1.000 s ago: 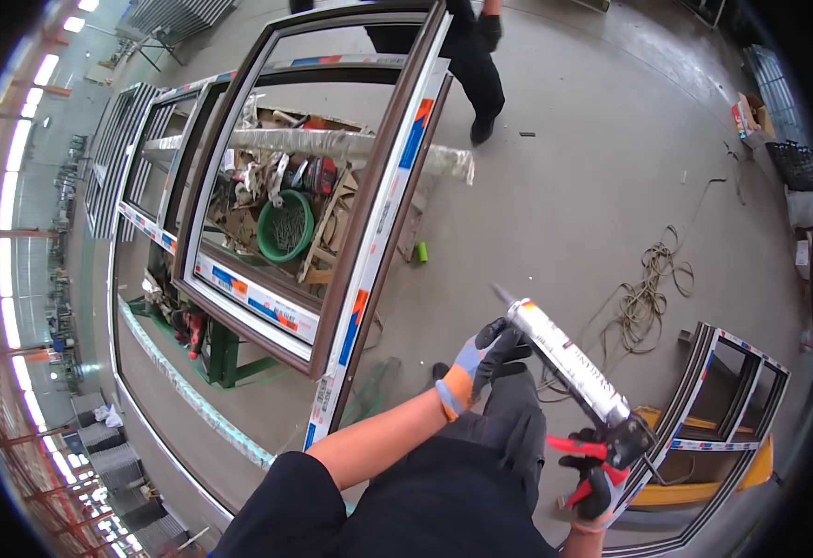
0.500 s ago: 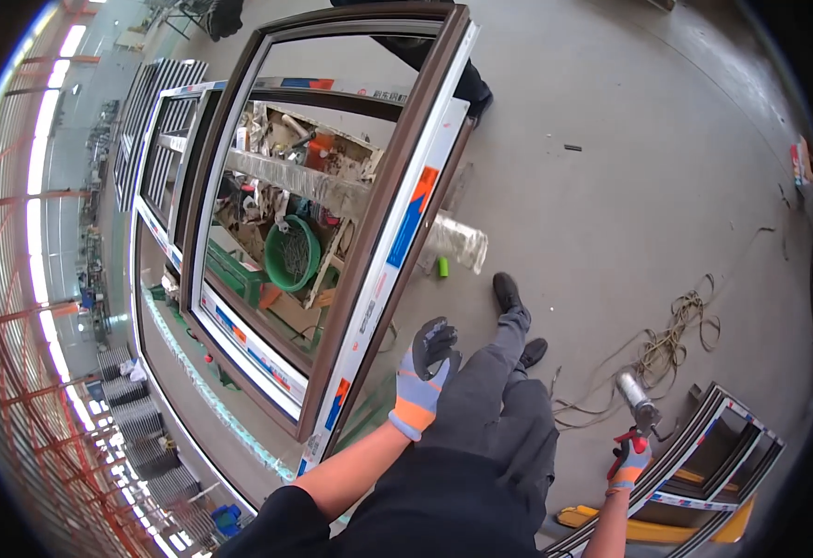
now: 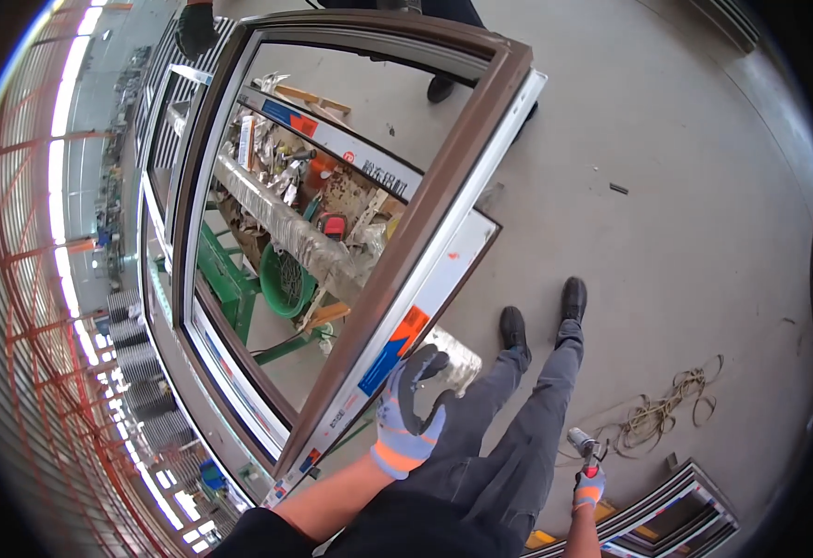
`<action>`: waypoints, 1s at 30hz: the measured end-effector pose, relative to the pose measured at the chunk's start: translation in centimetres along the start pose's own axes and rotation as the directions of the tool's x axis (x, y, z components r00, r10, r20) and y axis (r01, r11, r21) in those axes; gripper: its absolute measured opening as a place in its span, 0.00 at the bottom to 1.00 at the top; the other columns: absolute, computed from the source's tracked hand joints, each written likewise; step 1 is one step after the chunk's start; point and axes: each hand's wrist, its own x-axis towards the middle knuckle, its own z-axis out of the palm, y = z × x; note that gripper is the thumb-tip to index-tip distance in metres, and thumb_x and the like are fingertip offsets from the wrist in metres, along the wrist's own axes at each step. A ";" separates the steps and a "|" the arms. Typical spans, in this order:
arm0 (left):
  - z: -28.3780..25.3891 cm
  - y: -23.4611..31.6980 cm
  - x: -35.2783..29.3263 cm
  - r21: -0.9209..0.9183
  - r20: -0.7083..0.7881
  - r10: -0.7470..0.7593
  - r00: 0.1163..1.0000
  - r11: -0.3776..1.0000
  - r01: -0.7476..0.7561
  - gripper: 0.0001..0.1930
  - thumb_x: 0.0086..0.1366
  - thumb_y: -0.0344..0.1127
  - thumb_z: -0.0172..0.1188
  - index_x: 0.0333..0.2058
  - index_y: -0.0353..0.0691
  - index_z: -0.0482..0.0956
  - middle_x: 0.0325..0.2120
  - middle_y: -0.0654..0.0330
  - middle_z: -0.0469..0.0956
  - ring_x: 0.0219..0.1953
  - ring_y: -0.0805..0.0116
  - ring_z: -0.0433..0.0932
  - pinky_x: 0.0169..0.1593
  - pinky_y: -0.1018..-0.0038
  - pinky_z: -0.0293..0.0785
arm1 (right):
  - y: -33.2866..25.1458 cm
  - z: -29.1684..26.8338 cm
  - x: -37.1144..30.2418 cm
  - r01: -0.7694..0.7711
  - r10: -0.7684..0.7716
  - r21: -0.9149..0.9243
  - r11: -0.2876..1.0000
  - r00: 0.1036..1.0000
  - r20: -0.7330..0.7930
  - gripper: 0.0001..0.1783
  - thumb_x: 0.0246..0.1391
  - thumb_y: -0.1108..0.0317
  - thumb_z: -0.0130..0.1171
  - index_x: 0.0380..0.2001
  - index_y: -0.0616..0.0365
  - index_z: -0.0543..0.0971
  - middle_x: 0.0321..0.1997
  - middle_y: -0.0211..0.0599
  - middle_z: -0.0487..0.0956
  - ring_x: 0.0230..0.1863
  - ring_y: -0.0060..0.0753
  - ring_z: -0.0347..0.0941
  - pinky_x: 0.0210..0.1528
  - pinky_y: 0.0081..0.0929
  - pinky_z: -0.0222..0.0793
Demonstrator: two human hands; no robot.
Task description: Assembling, sealing, and drilling components of a metal window frame at a workshop station.
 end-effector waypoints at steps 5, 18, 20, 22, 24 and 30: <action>1.5 2.4 3.0 -0.074 -0.103 -0.173 0.979 0.983 0.166 0.25 0.52 0.24 0.63 0.51 0.35 0.73 0.39 0.53 0.79 0.41 0.58 0.80 0.46 0.68 0.75 | -4.2 -1.3 6.1 0.038 0.007 -0.232 0.972 0.982 0.191 0.15 0.43 0.66 0.60 0.37 0.56 0.78 0.32 0.50 0.80 0.36 0.57 0.77 0.41 0.48 0.69; -5.7 7.2 10.8 0.682 -0.269 0.145 0.952 0.727 0.082 0.35 0.46 0.42 0.76 0.52 0.35 0.72 0.44 0.50 0.74 0.47 0.49 0.72 0.51 0.57 0.67 | -6.8 -5.5 14.3 0.035 0.006 -0.183 0.982 0.975 0.222 0.18 0.41 0.73 0.60 0.41 0.57 0.78 0.32 0.48 0.80 0.34 0.53 0.76 0.40 0.45 0.69; -6.0 6.3 11.2 0.595 -0.263 0.052 0.963 0.795 0.119 0.33 0.45 0.40 0.75 0.50 0.36 0.73 0.43 0.51 0.75 0.46 0.51 0.74 0.49 0.60 0.70 | -4.3 -4.2 15.6 0.262 -0.256 -0.123 0.957 0.965 0.061 0.08 0.42 0.77 0.56 0.30 0.60 0.75 0.18 0.32 0.71 0.15 0.27 0.65 0.19 0.31 0.64; -5.7 5.1 10.9 0.496 -0.240 -0.038 0.970 0.854 0.156 0.32 0.45 0.37 0.75 0.49 0.36 0.74 0.41 0.52 0.76 0.45 0.54 0.76 0.47 0.64 0.73 | -2.5 -3.7 16.3 0.195 -0.190 -0.058 0.979 0.978 0.089 0.07 0.43 0.78 0.56 0.30 0.59 0.74 0.16 0.31 0.70 0.12 0.26 0.64 0.16 0.30 0.61; -5.6 4.1 9.8 0.512 -0.217 -0.102 0.971 0.835 0.202 0.27 0.48 0.37 0.73 0.47 0.38 0.75 0.38 0.52 0.78 0.39 0.50 0.78 0.44 0.63 0.74 | -2.6 -3.3 16.0 0.130 -0.130 0.007 0.991 0.982 0.138 0.06 0.44 0.78 0.55 0.29 0.58 0.73 0.15 0.30 0.69 0.10 0.26 0.63 0.13 0.29 0.59; -5.8 3.1 8.3 0.459 -0.241 -0.072 0.968 0.870 0.179 0.20 0.49 0.32 0.71 0.42 0.38 0.77 0.32 0.51 0.79 0.34 0.48 0.78 0.39 0.62 0.75 | -3.2 -2.0 12.5 -0.055 0.044 0.058 0.997 0.983 0.176 0.09 0.42 0.75 0.60 0.31 0.63 0.75 0.18 0.39 0.74 0.16 0.34 0.69 0.23 0.36 0.67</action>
